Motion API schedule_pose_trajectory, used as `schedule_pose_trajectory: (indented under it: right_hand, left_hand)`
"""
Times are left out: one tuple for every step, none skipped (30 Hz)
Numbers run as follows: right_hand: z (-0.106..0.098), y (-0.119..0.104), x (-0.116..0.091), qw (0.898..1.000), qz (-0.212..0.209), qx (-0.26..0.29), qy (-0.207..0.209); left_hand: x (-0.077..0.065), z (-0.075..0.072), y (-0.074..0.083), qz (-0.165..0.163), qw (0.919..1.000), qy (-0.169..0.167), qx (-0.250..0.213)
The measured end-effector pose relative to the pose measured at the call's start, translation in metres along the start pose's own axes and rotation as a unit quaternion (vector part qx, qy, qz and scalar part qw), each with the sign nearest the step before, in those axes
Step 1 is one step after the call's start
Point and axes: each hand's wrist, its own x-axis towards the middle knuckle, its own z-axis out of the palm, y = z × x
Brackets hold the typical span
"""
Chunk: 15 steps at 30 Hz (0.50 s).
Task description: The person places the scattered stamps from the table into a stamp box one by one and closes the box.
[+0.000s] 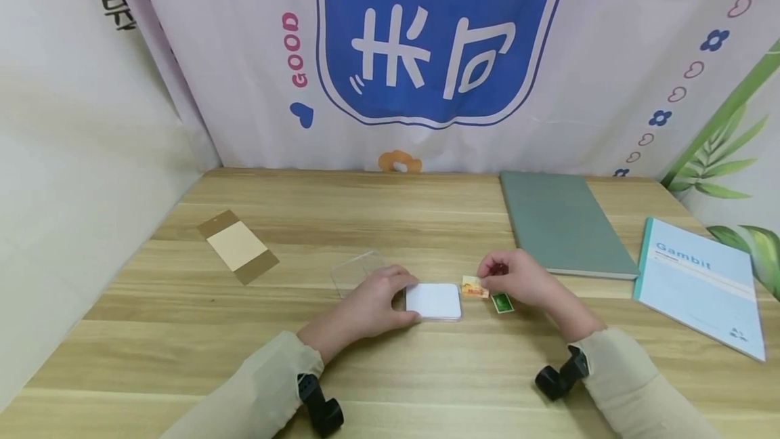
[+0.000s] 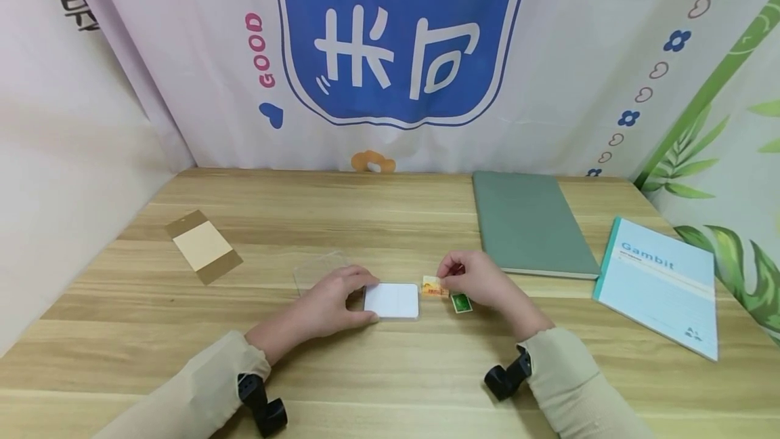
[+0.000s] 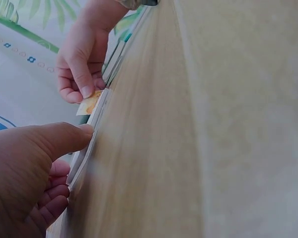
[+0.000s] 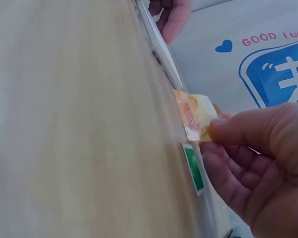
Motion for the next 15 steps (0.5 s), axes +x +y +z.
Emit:
schedule_pose_trajectory:
  right_hand:
    - [-0.0016,-0.0005,0.0003,1.000,0.002,0.006,-0.002]
    - [-0.0031,-0.0008,0.0004,1.000,0.003,0.010,-0.004]
    - [-0.0044,-0.0010,0.0005,1.000,0.003,0.014,-0.005]
    - [-0.0056,-0.0009,0.0006,1.000,0.005,0.019,-0.005]
    - [-0.0066,-0.0009,0.0006,1.000,0.006,0.025,-0.006]
    - [-0.0075,-0.0008,0.0006,0.999,0.006,0.033,-0.006]
    - [-0.0082,-0.0004,0.0006,0.999,0.007,0.041,-0.006]
    - [-0.0086,-0.0002,0.0006,0.999,0.007,0.050,-0.007]
    - [-0.0089,-0.0001,0.0006,0.998,0.008,0.057,-0.008]
    - [-0.0092,-0.0002,0.0006,0.998,0.008,0.064,-0.010]
    - [-0.0094,-0.0003,0.0006,0.998,0.008,0.066,-0.012]
    - [-0.0096,-0.0006,0.0006,0.997,0.009,0.069,-0.014]
    - [-0.0096,-0.0011,0.0006,0.997,0.010,0.071,-0.015]
    - [-0.0096,-0.0019,0.0006,0.997,0.011,0.072,-0.017]
    - [-0.0093,-0.0029,0.0006,0.997,0.011,0.073,-0.019]
  left_hand:
    - [0.0000,0.0001,0.0000,0.000,1.0000,0.001,0.002]
    - [-0.0003,0.0000,0.0003,0.000,1.0000,0.001,0.002]
    - [-0.0004,0.0001,0.0003,0.000,1.0000,0.001,0.003]
    - [-0.0006,0.0002,0.0003,0.000,1.0000,0.001,0.003]
    - [-0.0006,0.0002,0.0002,0.002,1.0000,0.002,0.003]
    - [-0.0005,0.0002,0.0000,0.003,1.0000,0.003,0.003]
    - [-0.0005,0.0002,0.0000,0.004,1.0000,0.003,0.004]
    - [-0.0002,0.0003,-0.0002,0.004,1.0000,0.004,0.003]
    - [0.0000,0.0003,-0.0003,0.004,1.0000,0.004,0.004]
    - [0.0002,0.0002,-0.0004,0.004,1.0000,0.004,0.004]
    - [0.0004,0.0002,-0.0004,0.003,1.0000,0.005,0.004]
    - [0.0006,0.0002,-0.0005,0.002,1.0000,0.005,0.003]
    - [0.0005,0.0001,-0.0004,0.000,1.0000,0.005,0.002]
    - [0.0005,0.0000,-0.0003,-0.002,1.0000,0.004,0.001]
    - [0.0004,-0.0001,-0.0002,-0.003,1.0000,0.004,0.001]
